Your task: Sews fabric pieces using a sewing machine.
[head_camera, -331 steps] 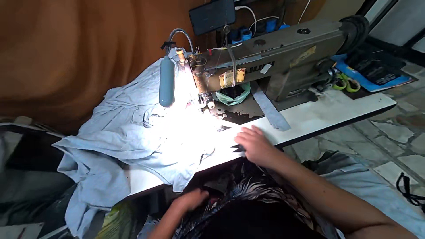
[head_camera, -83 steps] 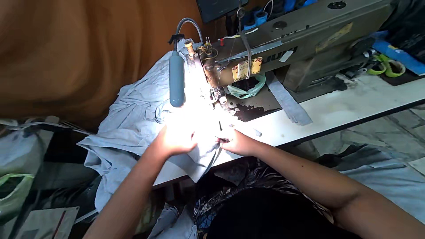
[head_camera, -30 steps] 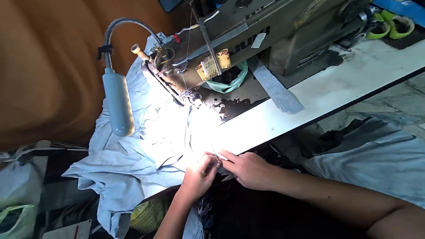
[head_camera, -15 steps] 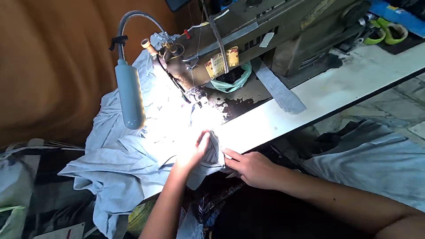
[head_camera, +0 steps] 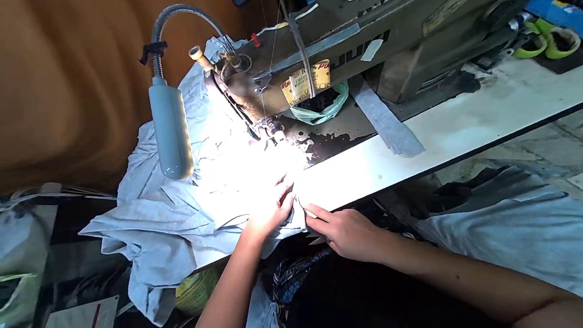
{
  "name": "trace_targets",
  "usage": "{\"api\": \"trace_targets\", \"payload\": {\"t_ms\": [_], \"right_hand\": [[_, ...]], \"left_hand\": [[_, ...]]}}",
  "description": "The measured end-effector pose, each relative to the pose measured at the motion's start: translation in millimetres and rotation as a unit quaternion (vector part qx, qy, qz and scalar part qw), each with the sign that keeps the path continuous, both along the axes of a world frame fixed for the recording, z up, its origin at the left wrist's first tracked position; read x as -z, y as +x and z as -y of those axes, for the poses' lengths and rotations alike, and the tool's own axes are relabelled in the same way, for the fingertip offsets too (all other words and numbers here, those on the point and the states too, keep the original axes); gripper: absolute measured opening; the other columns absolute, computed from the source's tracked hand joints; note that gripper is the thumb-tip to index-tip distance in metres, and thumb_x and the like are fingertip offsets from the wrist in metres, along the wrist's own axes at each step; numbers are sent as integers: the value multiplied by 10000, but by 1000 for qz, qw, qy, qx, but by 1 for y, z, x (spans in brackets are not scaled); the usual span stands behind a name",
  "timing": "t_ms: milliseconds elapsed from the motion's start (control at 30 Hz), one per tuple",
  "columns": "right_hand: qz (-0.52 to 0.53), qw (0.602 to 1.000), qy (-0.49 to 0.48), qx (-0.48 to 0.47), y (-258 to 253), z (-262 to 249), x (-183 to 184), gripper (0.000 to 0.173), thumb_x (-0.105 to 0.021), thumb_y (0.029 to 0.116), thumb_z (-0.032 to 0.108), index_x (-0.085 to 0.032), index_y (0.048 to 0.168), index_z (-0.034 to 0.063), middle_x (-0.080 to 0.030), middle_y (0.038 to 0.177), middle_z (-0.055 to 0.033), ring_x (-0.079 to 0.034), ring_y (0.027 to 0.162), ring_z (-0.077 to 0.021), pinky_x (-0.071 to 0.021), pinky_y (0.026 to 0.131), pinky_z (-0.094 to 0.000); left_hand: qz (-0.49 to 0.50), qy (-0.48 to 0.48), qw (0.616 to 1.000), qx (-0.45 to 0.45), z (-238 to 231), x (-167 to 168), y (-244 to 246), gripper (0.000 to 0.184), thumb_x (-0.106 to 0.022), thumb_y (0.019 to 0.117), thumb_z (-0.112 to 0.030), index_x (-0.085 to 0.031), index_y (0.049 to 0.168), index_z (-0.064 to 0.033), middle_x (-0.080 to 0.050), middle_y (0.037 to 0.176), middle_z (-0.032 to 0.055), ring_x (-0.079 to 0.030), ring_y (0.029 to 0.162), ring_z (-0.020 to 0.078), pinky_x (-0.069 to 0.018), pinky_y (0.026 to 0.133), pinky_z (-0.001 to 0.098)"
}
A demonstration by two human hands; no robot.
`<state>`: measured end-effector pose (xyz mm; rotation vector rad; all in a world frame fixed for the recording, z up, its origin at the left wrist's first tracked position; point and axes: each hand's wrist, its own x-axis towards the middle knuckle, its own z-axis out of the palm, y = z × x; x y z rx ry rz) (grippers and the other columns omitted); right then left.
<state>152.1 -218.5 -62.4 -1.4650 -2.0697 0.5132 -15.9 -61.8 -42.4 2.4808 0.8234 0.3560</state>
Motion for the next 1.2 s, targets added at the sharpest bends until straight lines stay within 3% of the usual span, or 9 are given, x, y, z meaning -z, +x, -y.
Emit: {"api": "trace_targets", "payload": {"t_ms": [167, 400, 667, 833, 1033, 1200], "right_hand": [[-2, 1000, 16, 6, -1, 0, 2, 420, -670, 809, -14, -700, 1224, 46, -637, 1385, -177, -687, 600, -292, -546, 509, -440], [1, 1000, 0, 5, -2, 1, 0, 476, -666, 819, -26, -683, 1288, 50, -628, 1396, -185, -703, 643, -314, -562, 544, -462], [7, 1000, -2, 6, -2, 2, 1, 510, -677, 807, -27, -676, 1311, 51, -625, 1403, -188, -707, 648, -313, -564, 549, -462], [13, 1000, 11, 8, -2, 1, 2, 509, -688, 781, -33, -690, 1283, 51, -630, 1398, -183, -702, 633, -303, -561, 537, -450], [41, 998, 51, 25, -4, 2, 4, 442, -683, 796, -10, -716, 1230, 67, -623, 1386, -211, -679, 582, -289, -552, 510, -429], [85, 984, 155, -23, -1, -6, 11, 270, -554, 925, 26, -732, 1126, 1, -683, 1338, -118, -657, 588, -212, -526, 514, -349]], "left_hand": [[37, 21, 999, -14, 8, -1, -8, 326, -522, 1002, -150, -744, 1172, 16, -667, 1325, 197, -655, 1215, 304, -505, 1036, 452], [-26, 19, 999, 0, 16, -6, -12, 324, -531, 1012, -205, -768, 1153, -37, -732, 1209, 159, -711, 1119, 288, -551, 965, 456], [-13, 131, 991, 33, 23, 2, -14, 315, -563, 976, -190, -771, 1169, -54, -699, 1298, 159, -678, 1193, 354, -512, 1012, 548], [-11, 122, 992, 21, 25, 4, -14, 359, -545, 983, -199, -732, 1232, -23, -692, 1314, 153, -679, 1193, 335, -505, 1020, 540], [-16, 150, 988, 46, 28, 4, -17, 369, -525, 980, -238, -752, 1207, -56, -688, 1322, 150, -670, 1207, 339, -524, 997, 529], [9, 124, 992, 32, 27, 6, -18, 344, -559, 958, -219, -751, 1178, -38, -700, 1296, 144, -669, 1205, 327, -514, 1010, 526]]}}
